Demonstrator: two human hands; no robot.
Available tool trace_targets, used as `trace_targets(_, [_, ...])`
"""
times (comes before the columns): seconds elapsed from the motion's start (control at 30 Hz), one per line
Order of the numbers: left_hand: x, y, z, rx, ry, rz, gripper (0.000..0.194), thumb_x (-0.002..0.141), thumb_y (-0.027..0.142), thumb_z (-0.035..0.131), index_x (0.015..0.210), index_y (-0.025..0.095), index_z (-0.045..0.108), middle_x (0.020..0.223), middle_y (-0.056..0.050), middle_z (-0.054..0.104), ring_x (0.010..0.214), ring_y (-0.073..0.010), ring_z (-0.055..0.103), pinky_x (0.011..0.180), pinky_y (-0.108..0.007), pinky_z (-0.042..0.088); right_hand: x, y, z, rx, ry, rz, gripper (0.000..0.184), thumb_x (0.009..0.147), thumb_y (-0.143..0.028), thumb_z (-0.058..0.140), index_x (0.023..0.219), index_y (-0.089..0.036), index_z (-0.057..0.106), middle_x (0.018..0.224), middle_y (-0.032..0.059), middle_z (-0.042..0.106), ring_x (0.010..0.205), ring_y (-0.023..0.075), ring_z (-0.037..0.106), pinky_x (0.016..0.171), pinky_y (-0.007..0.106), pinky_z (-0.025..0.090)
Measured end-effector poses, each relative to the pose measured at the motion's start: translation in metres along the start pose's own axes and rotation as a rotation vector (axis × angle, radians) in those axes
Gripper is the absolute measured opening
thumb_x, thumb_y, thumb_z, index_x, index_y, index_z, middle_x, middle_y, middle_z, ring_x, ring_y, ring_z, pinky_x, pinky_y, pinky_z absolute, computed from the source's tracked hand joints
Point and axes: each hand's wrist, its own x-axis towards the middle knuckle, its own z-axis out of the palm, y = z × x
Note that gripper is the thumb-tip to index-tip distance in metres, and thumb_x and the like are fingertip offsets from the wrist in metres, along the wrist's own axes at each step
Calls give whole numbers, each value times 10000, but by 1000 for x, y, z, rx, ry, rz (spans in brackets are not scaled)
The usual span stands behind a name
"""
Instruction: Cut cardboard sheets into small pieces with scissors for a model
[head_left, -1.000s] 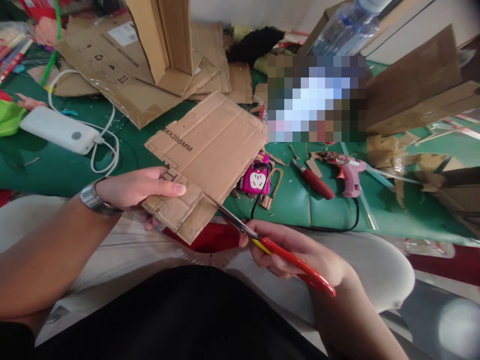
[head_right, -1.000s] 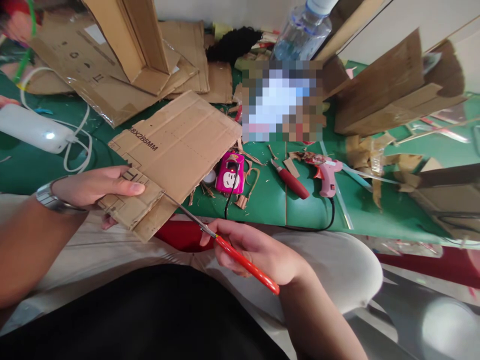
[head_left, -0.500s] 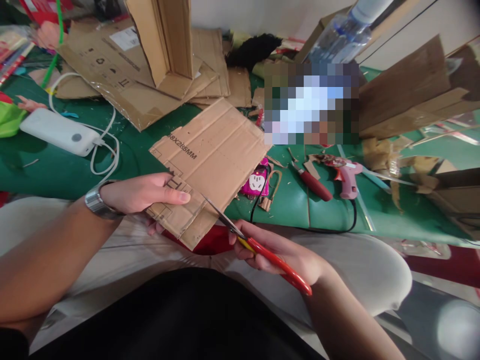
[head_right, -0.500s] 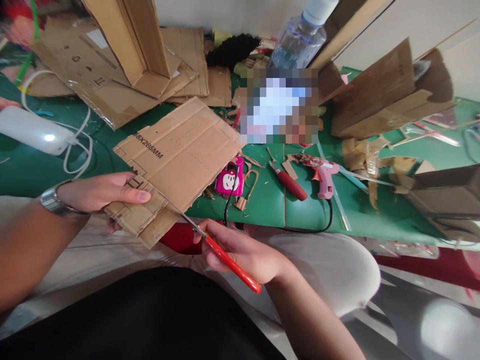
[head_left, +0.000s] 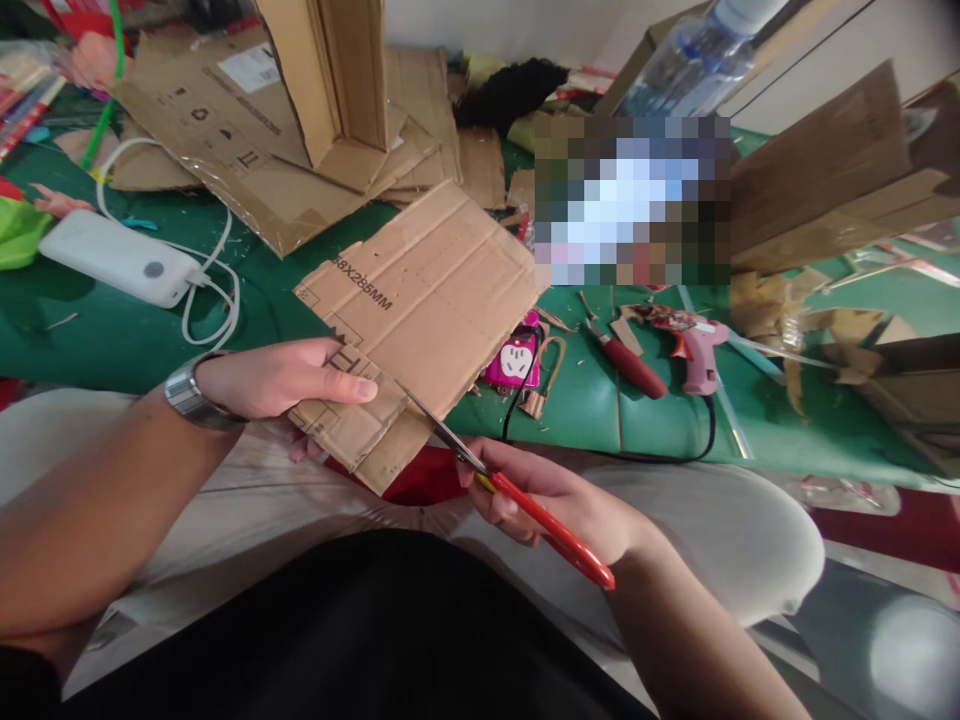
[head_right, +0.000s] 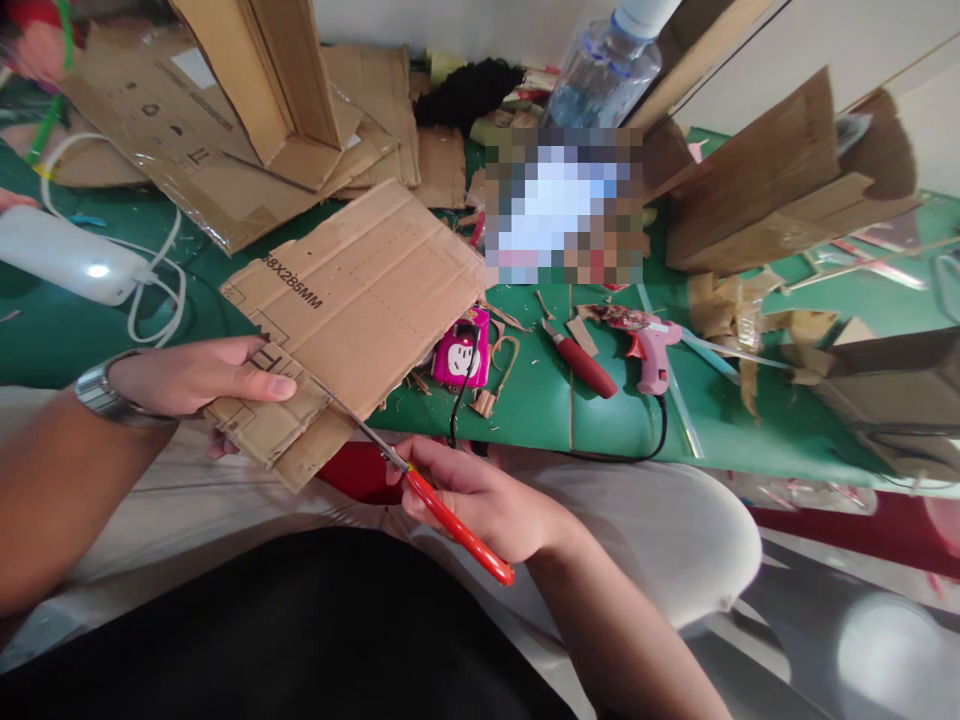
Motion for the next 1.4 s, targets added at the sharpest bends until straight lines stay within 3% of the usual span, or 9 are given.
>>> trace_targets(0.17, [0,1,0,-100,7,-129,386,870,495,862,1072,197,723,725,-47,748,687,-249,794,534,-249,622,0,1,-1,-38,-16,-7,362,1083,-522,693,1177,-194,573,857,-41,451,613,80,292,480,206,235])
trace_targets(0.33, [1,4,5,-96,-16,-132,386,820,464,908,1014,194,713,730,-36,760,505,-174,695,443,-217,560,6,-1,-5,-72,-73,-7,496,1013,-630,744,1160,-201,542,864,-41,449,640,86,302,512,216,225])
trace_targets(0.47, [2,5,8,-65,-18,-179,409,818,442,923,1055,197,697,686,-21,746,424,-147,633,367,-186,480,10,-1,-6,-180,-54,-67,537,998,-681,729,1131,-192,549,901,-17,473,742,120,364,589,230,295])
trace_targets(0.57, [2,7,8,-61,8,-195,399,810,414,931,1049,194,699,736,-33,770,438,-145,646,370,-181,477,12,1,-5,-210,-36,-75,466,1042,-644,687,1105,-206,543,883,-24,473,723,124,352,578,238,296])
trace_targets(0.77, [-2,9,7,-86,-36,-165,315,819,379,940,891,191,698,642,-26,733,420,-148,633,346,-174,436,14,4,-3,-137,-34,-94,379,1055,-544,722,1059,-204,554,811,-49,459,655,100,340,542,221,284])
trace_targets(1.0, [-5,6,1,-21,-147,-155,356,846,502,896,827,182,742,623,-41,710,466,-163,668,415,-187,515,15,4,-2,-29,-63,-55,439,995,-564,795,1044,-202,551,800,-52,458,653,98,326,526,218,257])
trace_targets(1.27, [1,1,4,-31,-60,-196,358,788,490,933,788,186,743,622,-57,734,424,-172,642,414,-229,557,12,-1,-9,-141,-81,-51,474,1009,-623,746,1084,-203,539,871,-24,473,710,114,345,558,232,274])
trace_targets(1.4, [2,1,3,-34,-134,-164,359,807,500,921,773,180,761,571,-50,701,408,-160,624,410,-212,543,13,-2,-7,-178,-89,-55,497,995,-664,743,1036,-216,530,879,-20,470,723,122,355,557,238,283])
